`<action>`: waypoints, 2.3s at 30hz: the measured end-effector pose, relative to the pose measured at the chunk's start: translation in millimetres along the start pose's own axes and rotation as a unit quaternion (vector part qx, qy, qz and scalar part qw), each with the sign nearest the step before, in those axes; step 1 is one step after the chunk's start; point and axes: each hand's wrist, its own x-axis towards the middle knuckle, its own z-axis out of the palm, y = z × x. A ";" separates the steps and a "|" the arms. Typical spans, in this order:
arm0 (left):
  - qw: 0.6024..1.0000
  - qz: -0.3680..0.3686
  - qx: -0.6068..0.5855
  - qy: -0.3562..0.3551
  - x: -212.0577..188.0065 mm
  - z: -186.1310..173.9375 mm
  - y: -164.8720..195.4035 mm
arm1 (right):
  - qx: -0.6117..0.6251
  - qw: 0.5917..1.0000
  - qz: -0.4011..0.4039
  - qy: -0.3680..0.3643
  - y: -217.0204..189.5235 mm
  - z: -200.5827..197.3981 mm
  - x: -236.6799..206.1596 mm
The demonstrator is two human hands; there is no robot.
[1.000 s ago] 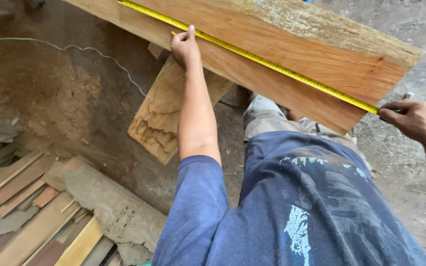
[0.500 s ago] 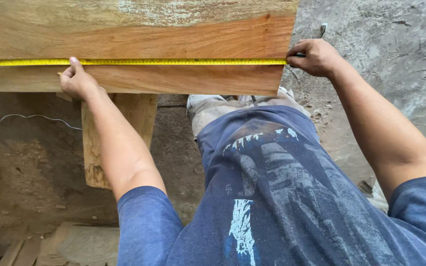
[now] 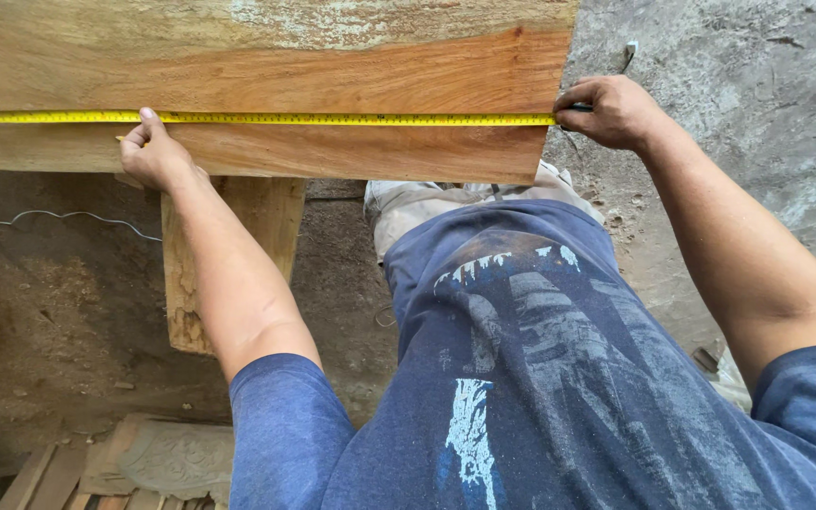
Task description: The person measures wooden planks with a yellow tape measure and marks them with a pencil. They reposition the tape along the planks, draw pencil lines, then carry a plank across the workshop and stack it with other boards.
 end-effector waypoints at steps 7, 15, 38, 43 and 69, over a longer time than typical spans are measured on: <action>0.999 0.028 0.028 0.004 9.4 0.4 -5.2 | -0.010 0.999 0.030 0.002 -3.9 5.9 0.2; 0.997 0.034 0.069 0.027 23.5 -12.2 4.6 | -0.090 0.989 0.115 0.009 -13.5 20.0 13.3; 0.968 0.114 -0.202 -0.095 272.0 -153.4 -103.4 | -0.172 0.962 0.210 -0.032 -103.6 45.0 61.2; 0.989 0.006 -0.145 0.017 137.1 -208.1 -190.0 | -0.205 0.957 0.204 -0.019 -131.7 34.8 48.0; 0.872 -0.439 -0.204 -0.074 -323.4 -548.1 -566.2 | 0.101 0.989 -0.067 -0.083 -376.4 402.6 14.5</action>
